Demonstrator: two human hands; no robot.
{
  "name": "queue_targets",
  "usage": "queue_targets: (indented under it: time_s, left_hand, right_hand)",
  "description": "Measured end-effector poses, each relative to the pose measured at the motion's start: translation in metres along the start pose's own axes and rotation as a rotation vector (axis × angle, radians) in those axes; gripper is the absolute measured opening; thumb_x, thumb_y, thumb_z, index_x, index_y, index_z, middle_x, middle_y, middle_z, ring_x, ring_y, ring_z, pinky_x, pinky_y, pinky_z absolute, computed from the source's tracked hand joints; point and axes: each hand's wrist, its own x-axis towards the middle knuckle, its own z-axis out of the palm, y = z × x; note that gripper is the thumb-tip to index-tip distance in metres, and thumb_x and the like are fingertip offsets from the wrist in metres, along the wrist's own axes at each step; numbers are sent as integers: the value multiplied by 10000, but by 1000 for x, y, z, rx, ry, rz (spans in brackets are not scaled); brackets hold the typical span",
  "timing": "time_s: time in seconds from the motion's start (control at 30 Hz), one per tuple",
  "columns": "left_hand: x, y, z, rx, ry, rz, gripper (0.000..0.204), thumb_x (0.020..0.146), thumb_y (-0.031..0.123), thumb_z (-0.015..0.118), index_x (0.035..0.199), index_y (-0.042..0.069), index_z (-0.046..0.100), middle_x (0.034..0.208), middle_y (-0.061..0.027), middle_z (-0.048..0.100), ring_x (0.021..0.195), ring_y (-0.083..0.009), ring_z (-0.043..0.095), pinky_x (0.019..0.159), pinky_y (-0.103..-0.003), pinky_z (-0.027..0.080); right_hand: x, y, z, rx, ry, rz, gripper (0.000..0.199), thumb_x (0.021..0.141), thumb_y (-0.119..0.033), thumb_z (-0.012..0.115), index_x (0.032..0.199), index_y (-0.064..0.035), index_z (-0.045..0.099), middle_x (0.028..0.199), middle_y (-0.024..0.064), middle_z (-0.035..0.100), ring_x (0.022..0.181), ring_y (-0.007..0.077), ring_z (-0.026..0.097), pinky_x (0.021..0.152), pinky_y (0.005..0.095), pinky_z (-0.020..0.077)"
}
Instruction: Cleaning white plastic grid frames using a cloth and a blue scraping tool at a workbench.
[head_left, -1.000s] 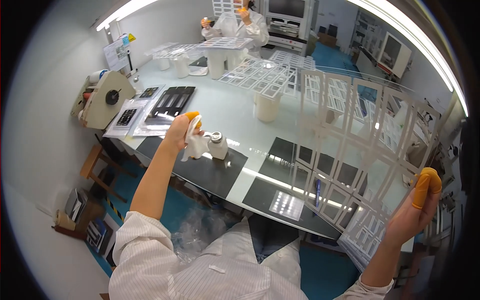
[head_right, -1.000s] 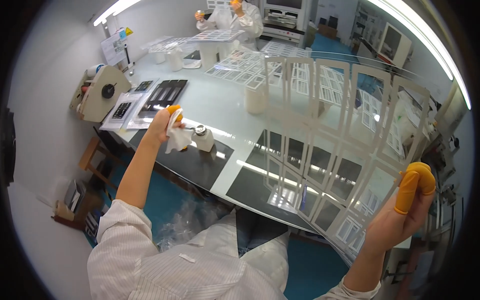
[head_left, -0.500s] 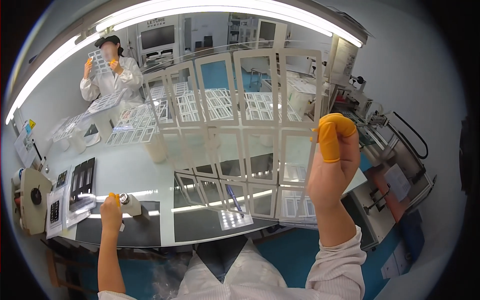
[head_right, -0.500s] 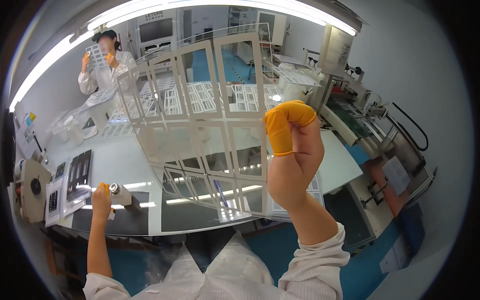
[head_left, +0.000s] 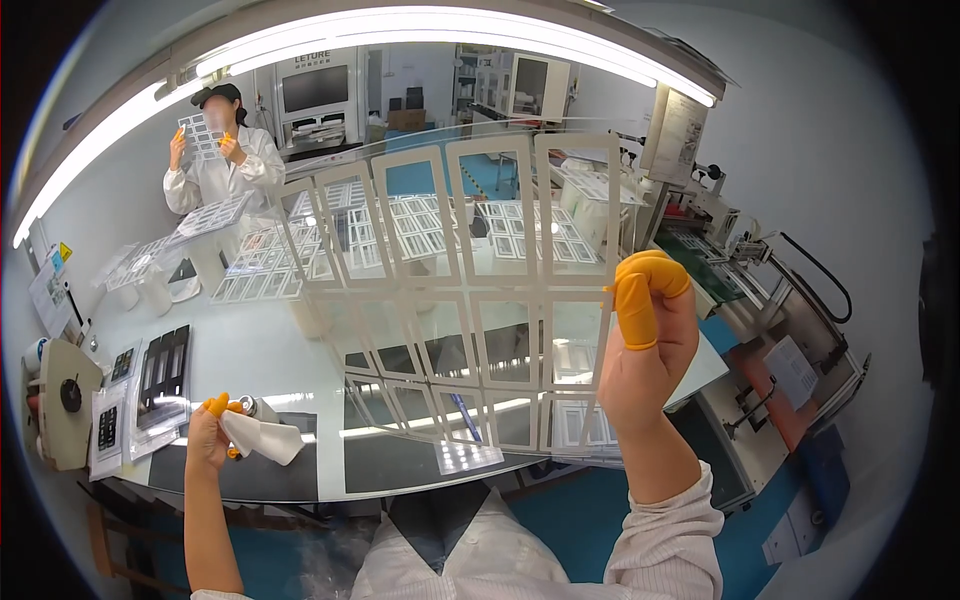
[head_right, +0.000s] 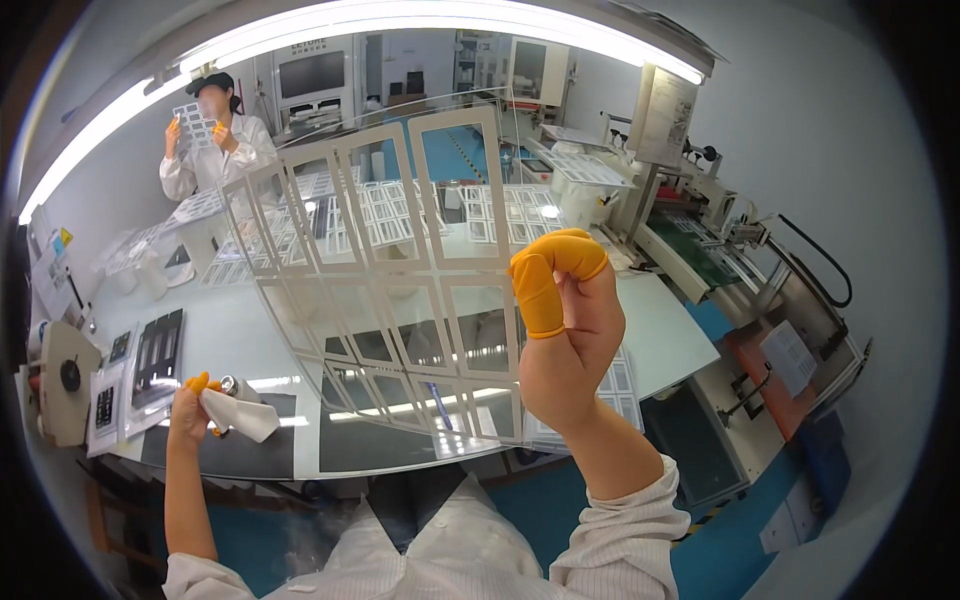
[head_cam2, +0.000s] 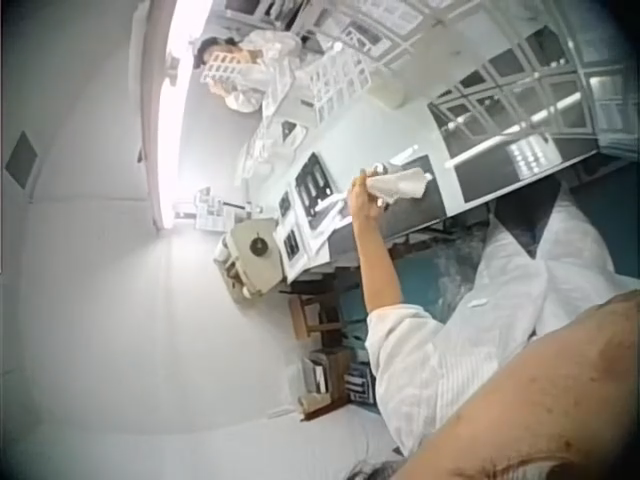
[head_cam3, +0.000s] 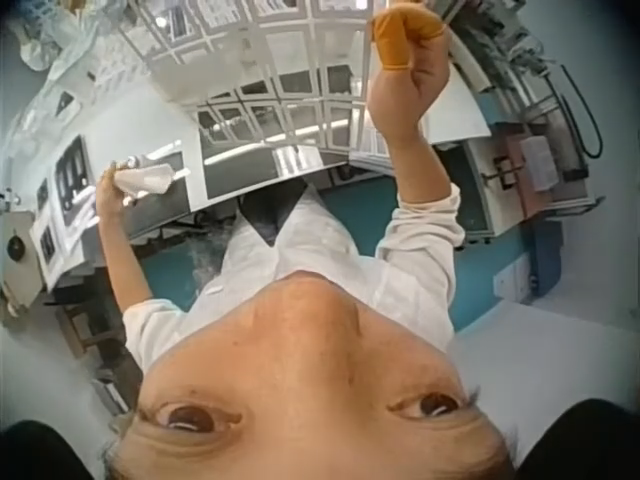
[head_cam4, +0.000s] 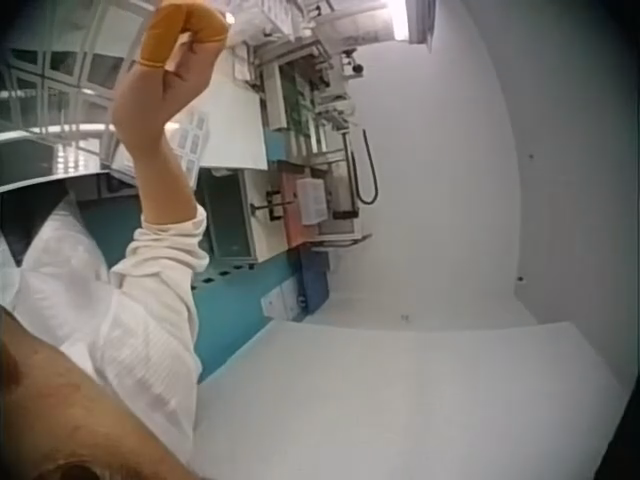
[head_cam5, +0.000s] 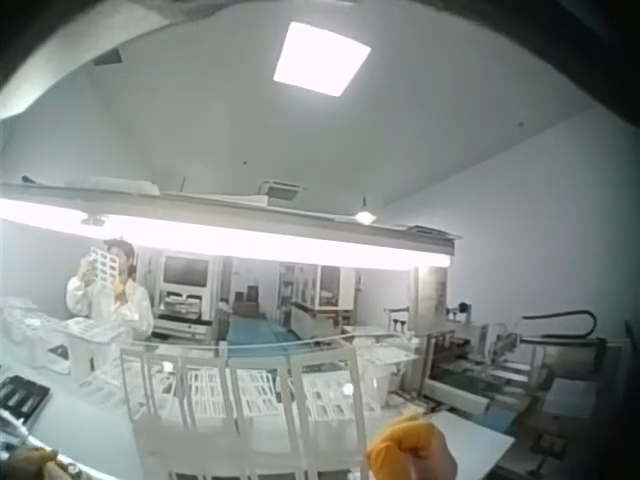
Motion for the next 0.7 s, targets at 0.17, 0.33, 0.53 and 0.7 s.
queue_targets:
  time_s: [0.17,0.33,0.53,0.7]
  left_hand:
    - [11,-13,-21,143,-89,-96,249,877,224,503,884,-22,538,816,-83,570,704,-136,557,646,-278,476]
    - [21,-29,-22,595,-105,-13,228,859,167,497,903,-49,556,750,-59,549,686,-128,520,592,-258,409]
    - [16,-10,-20,-88,40,12,159,847,115,449,916,-17,505,810,-116,574,766,-204,583,707,-311,481]
    - [26,-8,-32,-512,-11,-244,182,859,184,496,898,12,455,782,-116,531,655,-186,572,611,-311,503]
  right_hand:
    - [-3,-1,6,61,-17,-3,117,845,-58,522,940,4,493,904,49,502,802,91,439,771,209,337]
    - [-11,4,-1,-3,21,24,180,871,-122,499,1015,-15,514,983,40,542,932,106,489,888,272,337]
    - [-9,8,-4,-12,96,55,184,882,-159,482,1006,-30,521,983,39,550,937,120,494,914,295,326]
    - [-4,7,-8,71,67,78,192,886,-166,476,1007,-23,518,976,56,547,945,134,498,925,300,325]
